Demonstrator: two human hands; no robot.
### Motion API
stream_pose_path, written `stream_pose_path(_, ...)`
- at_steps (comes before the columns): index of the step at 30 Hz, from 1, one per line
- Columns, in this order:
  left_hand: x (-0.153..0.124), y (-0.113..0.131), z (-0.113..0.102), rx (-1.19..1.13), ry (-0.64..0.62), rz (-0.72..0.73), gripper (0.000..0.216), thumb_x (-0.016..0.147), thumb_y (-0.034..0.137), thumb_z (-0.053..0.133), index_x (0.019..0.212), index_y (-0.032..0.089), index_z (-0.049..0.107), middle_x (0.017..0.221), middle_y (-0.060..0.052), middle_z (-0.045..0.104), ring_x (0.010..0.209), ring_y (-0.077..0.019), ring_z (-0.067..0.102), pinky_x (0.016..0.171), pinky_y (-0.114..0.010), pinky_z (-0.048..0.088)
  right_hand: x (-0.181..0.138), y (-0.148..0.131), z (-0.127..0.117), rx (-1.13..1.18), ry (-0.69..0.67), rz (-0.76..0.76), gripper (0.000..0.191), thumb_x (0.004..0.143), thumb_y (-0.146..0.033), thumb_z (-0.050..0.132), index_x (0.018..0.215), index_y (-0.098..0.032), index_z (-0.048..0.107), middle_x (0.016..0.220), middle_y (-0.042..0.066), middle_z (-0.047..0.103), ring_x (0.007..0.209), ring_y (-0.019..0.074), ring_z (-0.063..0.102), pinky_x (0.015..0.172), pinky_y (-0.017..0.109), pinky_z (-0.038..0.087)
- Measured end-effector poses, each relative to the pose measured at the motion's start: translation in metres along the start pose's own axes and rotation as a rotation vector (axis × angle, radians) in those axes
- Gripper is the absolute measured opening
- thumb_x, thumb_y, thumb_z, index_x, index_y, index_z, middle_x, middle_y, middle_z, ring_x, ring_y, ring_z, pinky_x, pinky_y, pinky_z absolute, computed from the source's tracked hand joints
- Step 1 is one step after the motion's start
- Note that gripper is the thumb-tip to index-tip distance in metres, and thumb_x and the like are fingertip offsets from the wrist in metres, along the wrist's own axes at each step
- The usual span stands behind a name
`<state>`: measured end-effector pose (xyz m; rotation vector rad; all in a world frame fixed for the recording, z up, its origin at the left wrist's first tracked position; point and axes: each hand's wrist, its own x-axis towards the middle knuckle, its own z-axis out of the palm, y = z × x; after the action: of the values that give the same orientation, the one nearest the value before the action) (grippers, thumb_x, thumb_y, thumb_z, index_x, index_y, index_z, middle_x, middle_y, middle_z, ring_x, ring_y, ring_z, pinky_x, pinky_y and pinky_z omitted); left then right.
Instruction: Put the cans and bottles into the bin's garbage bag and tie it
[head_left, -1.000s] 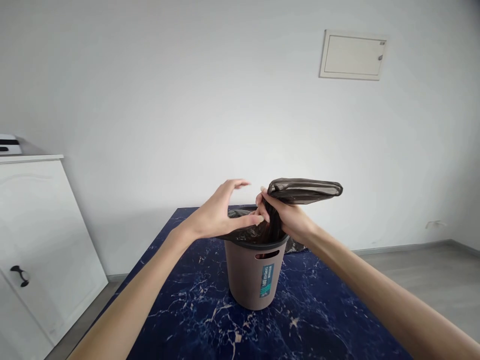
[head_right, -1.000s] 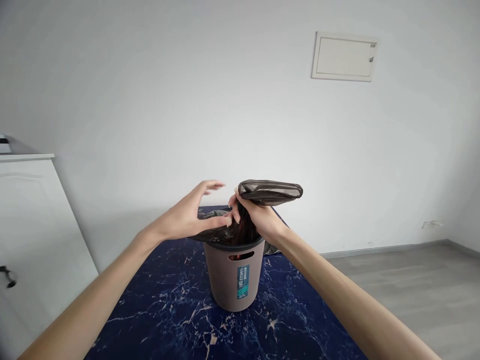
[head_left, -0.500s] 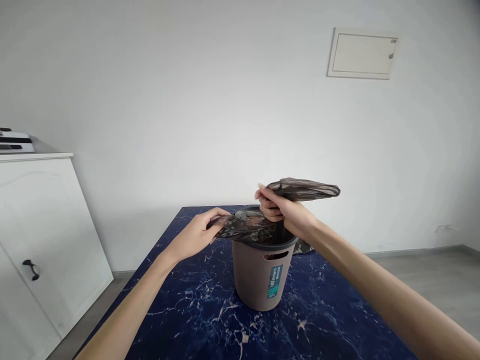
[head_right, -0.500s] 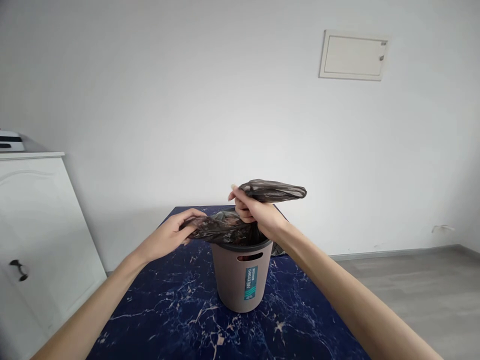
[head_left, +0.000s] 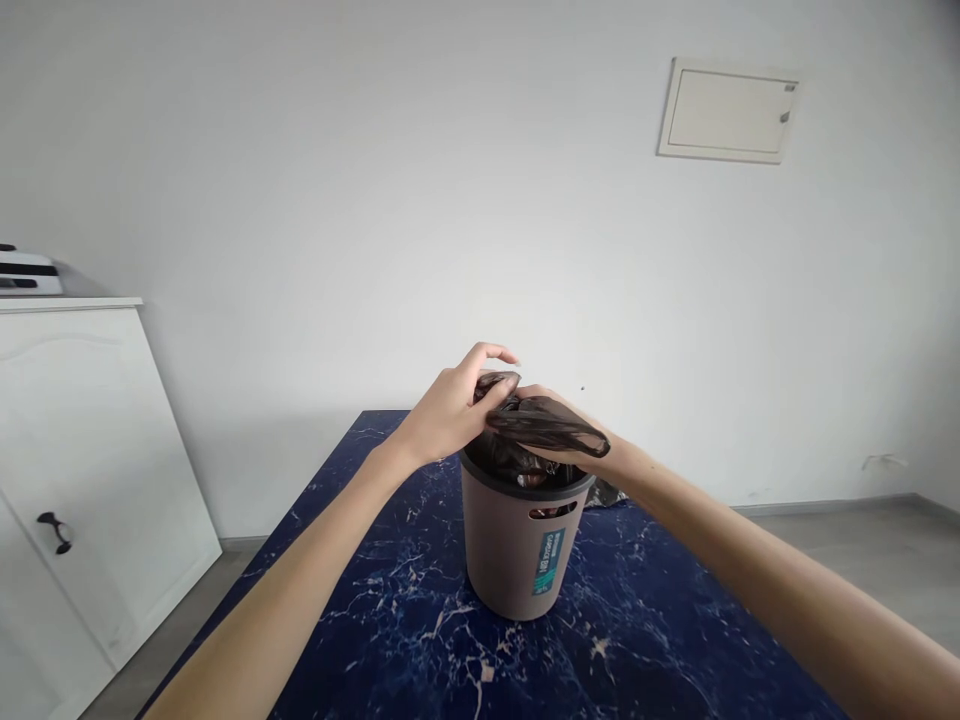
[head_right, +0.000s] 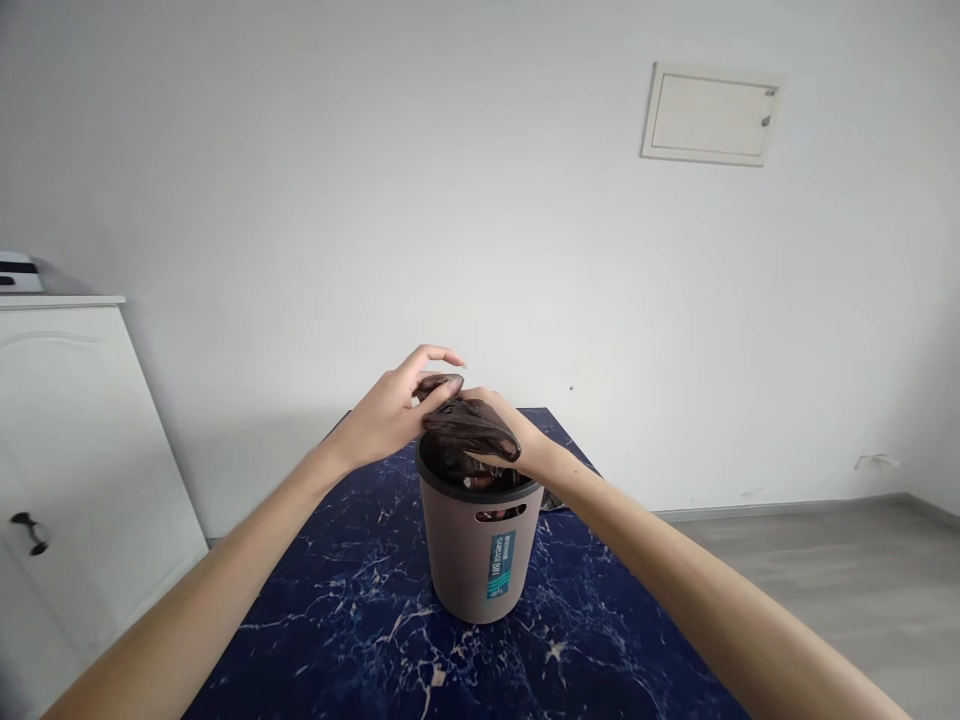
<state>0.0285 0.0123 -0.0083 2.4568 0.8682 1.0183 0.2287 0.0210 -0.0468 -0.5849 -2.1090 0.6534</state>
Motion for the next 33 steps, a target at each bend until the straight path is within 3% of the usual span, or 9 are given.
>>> stream_pose_path(5,-0.006,-0.008,0.004,0.05,0.219,0.059,0.061,0.096,0.061,0.065,0.141,0.025,0.042,0.127,-0.012,0.067,0.119,-0.0265,0.065,0.101,-0.043,0.052,-0.007,-0.003,-0.012,0.029,0.18,0.004,0.036,0.082,-0.059,0.08,0.095,-0.027,0.07,0.089,0.005,0.068,0.09,0.0257,0.065,0.081,0.043,0.056)
stream_pose_path(9,-0.008,-0.026,0.011,0.037,0.083,-0.096,0.084,0.082,0.067,0.078,0.146,0.026,0.043,0.151,-0.019,0.055,0.141,-0.0397,0.052,0.101,-0.052,0.052,0.0,-0.019,-0.016,0.025,0.095,0.153,0.041,0.099,-0.062,0.061,0.085,-0.024,0.07,0.062,-0.003,0.046,0.056,0.0139,0.043,0.055,0.031,0.038)
stream_pose_path(12,0.0,-0.03,0.019,0.007,-0.063,-0.103,0.063,0.082,0.067,0.078,0.125,0.025,0.062,0.135,-0.015,0.066,0.127,-0.0409,0.062,0.092,-0.052,0.055,0.002,-0.029,-0.021,0.056,0.035,0.228,0.042,0.101,-0.063,0.058,0.09,-0.025,0.071,0.059,-0.005,0.04,0.052,0.0124,0.034,0.05,0.03,0.03)
stream_pose_path(15,0.01,-0.027,0.03,-0.057,-0.096,-0.002,0.044,0.085,0.061,0.077,0.107,0.024,0.069,0.12,-0.01,0.071,0.115,-0.0352,0.068,0.09,-0.047,0.056,-0.001,-0.035,-0.031,0.042,-0.019,0.234,0.034,0.097,-0.059,0.067,0.092,-0.025,0.071,0.064,-0.003,0.046,0.058,0.014,0.04,0.053,0.03,0.034)
stream_pose_path(18,0.016,-0.023,0.041,-0.095,-0.048,0.086,0.036,0.089,0.054,0.074,0.111,0.025,0.071,0.124,-0.01,0.071,0.122,-0.0343,0.065,0.097,-0.048,0.054,-0.006,-0.038,-0.04,-0.037,-0.019,0.161,0.028,0.094,-0.053,0.073,0.089,-0.025,0.072,0.074,0.0,0.056,0.068,0.0163,0.049,0.059,0.031,0.039)
stream_pose_path(22,0.016,-0.023,0.048,-0.152,-0.02,0.104,0.029,0.097,0.048,0.065,0.114,0.026,0.072,0.13,-0.01,0.071,0.129,-0.0335,0.062,0.106,-0.048,0.051,-0.01,-0.042,-0.045,-0.019,-0.038,0.134,0.03,0.099,-0.053,0.067,0.091,-0.025,0.072,0.068,-0.003,0.051,0.062,0.0138,0.043,0.058,0.031,0.034)
stream_pose_path(27,0.012,-0.027,0.048,-0.274,-0.015,0.046,0.03,0.103,0.048,0.057,0.118,0.028,0.074,0.134,-0.007,0.072,0.13,-0.0317,0.063,0.108,-0.047,0.05,-0.013,-0.045,-0.044,0.15,0.031,0.152,0.04,0.104,-0.06,0.057,0.098,-0.023,0.071,0.06,-0.007,0.044,0.054,0.0103,0.033,0.058,0.03,0.031)
stream_pose_path(30,0.01,-0.029,0.049,-0.429,0.041,-0.023,0.039,0.104,0.054,0.055,0.114,0.024,0.076,0.123,-0.009,0.078,0.12,-0.0322,0.069,0.107,-0.047,0.051,-0.012,-0.04,-0.045,0.394,0.151,0.249,0.032,0.101,-0.052,0.068,0.11,-0.022,0.07,0.062,-0.009,0.043,0.054,0.0088,0.031,0.055,0.027,0.031)
stream_pose_path(33,0.007,-0.029,0.053,-0.641,0.165,-0.111,0.044,0.102,0.06,0.059,0.111,0.021,0.078,0.119,-0.01,0.079,0.12,-0.0326,0.07,0.11,-0.046,0.05,-0.01,-0.03,-0.046,0.716,0.273,0.353,0.027,0.093,-0.041,0.081,0.104,-0.018,0.072,0.066,-0.008,0.045,0.057,0.008,0.039,0.054,0.023,0.038)
